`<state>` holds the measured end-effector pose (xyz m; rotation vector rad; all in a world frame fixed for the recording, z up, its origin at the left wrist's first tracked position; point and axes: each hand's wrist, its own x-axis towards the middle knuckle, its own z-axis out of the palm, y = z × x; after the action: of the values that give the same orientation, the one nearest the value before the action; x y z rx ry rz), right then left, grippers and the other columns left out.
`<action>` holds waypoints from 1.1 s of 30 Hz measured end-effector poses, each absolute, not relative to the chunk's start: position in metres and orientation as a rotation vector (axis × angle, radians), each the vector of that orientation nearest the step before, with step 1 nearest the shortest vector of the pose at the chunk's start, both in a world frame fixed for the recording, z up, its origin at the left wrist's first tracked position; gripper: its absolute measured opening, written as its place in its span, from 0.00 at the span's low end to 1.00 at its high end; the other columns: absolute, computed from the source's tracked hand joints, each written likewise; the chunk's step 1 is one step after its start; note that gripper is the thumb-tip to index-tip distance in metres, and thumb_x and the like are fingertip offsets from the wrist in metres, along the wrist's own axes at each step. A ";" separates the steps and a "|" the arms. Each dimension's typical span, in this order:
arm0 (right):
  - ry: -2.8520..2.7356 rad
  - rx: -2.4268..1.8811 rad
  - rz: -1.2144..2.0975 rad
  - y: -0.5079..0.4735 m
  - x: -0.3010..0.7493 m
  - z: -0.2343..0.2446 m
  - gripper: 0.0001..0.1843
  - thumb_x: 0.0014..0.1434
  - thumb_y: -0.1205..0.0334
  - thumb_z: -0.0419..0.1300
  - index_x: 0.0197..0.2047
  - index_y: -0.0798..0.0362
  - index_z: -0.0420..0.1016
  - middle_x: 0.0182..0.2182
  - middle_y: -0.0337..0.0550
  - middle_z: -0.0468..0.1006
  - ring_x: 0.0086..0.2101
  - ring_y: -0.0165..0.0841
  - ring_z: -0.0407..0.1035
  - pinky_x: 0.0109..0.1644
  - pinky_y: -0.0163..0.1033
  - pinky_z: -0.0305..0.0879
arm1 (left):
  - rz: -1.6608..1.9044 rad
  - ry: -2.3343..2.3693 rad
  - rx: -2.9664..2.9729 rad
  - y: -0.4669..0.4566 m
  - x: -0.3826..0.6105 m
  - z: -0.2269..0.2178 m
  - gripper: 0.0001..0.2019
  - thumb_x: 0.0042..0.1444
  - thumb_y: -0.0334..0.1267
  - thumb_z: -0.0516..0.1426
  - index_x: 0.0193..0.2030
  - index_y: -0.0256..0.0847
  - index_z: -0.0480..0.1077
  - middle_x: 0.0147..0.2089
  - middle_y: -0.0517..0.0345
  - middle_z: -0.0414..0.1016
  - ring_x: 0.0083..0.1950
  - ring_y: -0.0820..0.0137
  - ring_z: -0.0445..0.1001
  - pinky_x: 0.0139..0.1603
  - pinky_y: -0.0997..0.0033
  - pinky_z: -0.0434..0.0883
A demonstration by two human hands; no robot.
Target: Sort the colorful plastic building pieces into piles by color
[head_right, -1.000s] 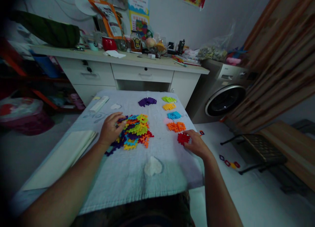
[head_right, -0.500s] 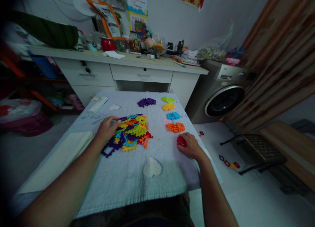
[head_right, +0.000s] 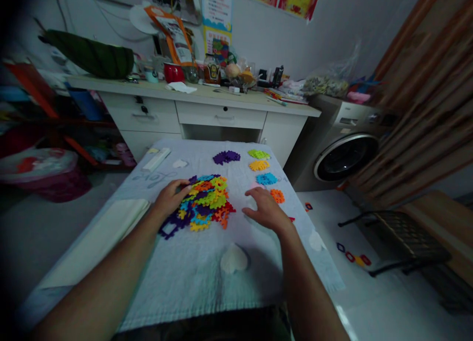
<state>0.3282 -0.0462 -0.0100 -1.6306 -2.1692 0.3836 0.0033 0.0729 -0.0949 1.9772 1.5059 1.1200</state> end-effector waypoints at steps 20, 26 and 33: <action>-1.635 -1.636 0.305 0.079 0.319 -0.022 0.06 0.54 0.63 0.60 0.35 0.53 0.77 0.27 0.39 0.75 0.30 0.32 0.69 0.38 0.37 0.65 | 1.162 1.490 1.942 0.075 0.001 -0.095 0.18 0.55 0.52 0.54 0.43 0.43 0.73 0.48 0.52 0.76 0.52 0.61 0.74 0.57 0.58 0.68; -1.037 -1.748 0.504 0.133 0.381 -0.018 0.04 0.50 0.66 0.61 0.30 0.54 0.70 0.20 0.33 0.70 0.21 0.26 0.67 0.24 0.30 0.62 | 1.114 1.495 2.017 0.078 0.001 -0.098 0.17 0.57 0.52 0.53 0.43 0.43 0.73 0.48 0.53 0.76 0.52 0.61 0.74 0.57 0.59 0.68; -0.970 -1.942 0.417 0.180 0.418 -0.025 0.06 0.53 0.69 0.59 0.25 0.53 0.69 0.12 0.31 0.60 0.16 0.25 0.62 0.21 0.29 0.60 | 1.112 1.537 2.048 0.077 0.001 -0.096 0.16 0.58 0.51 0.53 0.43 0.44 0.73 0.48 0.54 0.77 0.51 0.61 0.74 0.56 0.59 0.68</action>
<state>0.4184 0.1803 -0.0252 -1.9417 -0.9699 0.4169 0.0009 0.0774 -0.0962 2.0481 1.5370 1.1120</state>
